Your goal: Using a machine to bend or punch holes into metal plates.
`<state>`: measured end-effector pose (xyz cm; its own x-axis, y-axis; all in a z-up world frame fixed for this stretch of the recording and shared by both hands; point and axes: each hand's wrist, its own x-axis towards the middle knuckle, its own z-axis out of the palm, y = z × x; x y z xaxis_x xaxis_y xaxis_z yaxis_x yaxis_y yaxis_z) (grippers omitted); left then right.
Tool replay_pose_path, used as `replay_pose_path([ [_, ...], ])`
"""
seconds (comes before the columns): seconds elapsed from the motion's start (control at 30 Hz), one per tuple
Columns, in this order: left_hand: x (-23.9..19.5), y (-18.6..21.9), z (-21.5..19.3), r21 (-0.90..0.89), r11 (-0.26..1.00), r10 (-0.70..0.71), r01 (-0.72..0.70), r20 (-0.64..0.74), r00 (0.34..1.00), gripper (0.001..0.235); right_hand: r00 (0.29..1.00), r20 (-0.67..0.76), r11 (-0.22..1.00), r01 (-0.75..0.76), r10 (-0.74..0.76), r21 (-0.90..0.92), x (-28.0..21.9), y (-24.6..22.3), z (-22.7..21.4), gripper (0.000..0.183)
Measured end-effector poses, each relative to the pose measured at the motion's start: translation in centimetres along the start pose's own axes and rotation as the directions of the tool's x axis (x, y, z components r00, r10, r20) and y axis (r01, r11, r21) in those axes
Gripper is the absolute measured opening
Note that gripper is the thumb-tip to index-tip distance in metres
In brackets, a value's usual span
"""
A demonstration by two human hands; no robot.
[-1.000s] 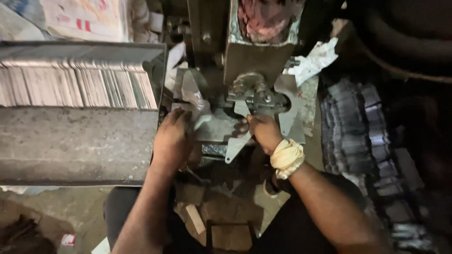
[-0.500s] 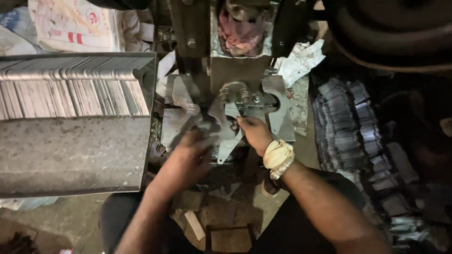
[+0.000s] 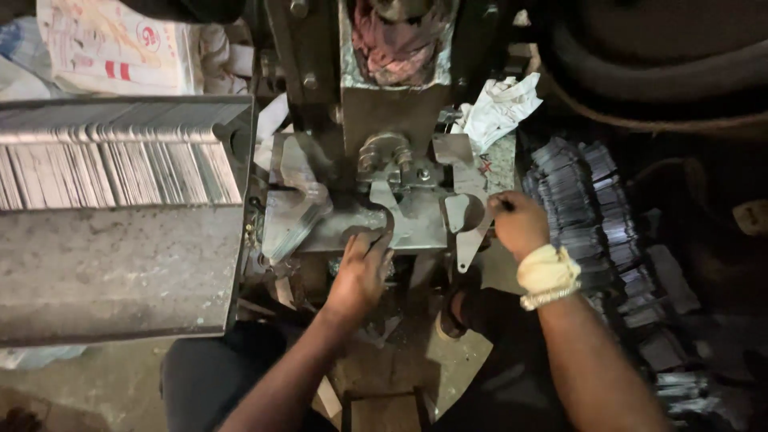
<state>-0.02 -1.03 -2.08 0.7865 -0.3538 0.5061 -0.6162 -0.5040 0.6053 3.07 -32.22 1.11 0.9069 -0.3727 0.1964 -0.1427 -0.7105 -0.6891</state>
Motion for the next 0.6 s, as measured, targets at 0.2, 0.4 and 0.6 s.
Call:
replay_pose_path([
  [0.2,-0.5,-0.2,-0.2,0.086,0.996,0.026,-0.024,-0.015,1.0,0.04,0.986,0.068,0.988,-0.152,0.152,-0.012,5.1,-1.3,2.4,0.018],
  [0.4,0.4,0.5,-0.9,0.072,0.997,0.038,-0.042,0.062,0.997,0.04,0.976,-0.126,0.975,0.157,-0.177,-0.157,4.7,0.0,5.8,0.019],
  [0.6,0.8,1.0,-1.9,0.091,0.995,0.046,-0.043,-0.038,0.998,0.035,0.823,-0.325,0.884,0.408,-0.465,-0.23,-0.6,-5.1,2.6,0.019],
])
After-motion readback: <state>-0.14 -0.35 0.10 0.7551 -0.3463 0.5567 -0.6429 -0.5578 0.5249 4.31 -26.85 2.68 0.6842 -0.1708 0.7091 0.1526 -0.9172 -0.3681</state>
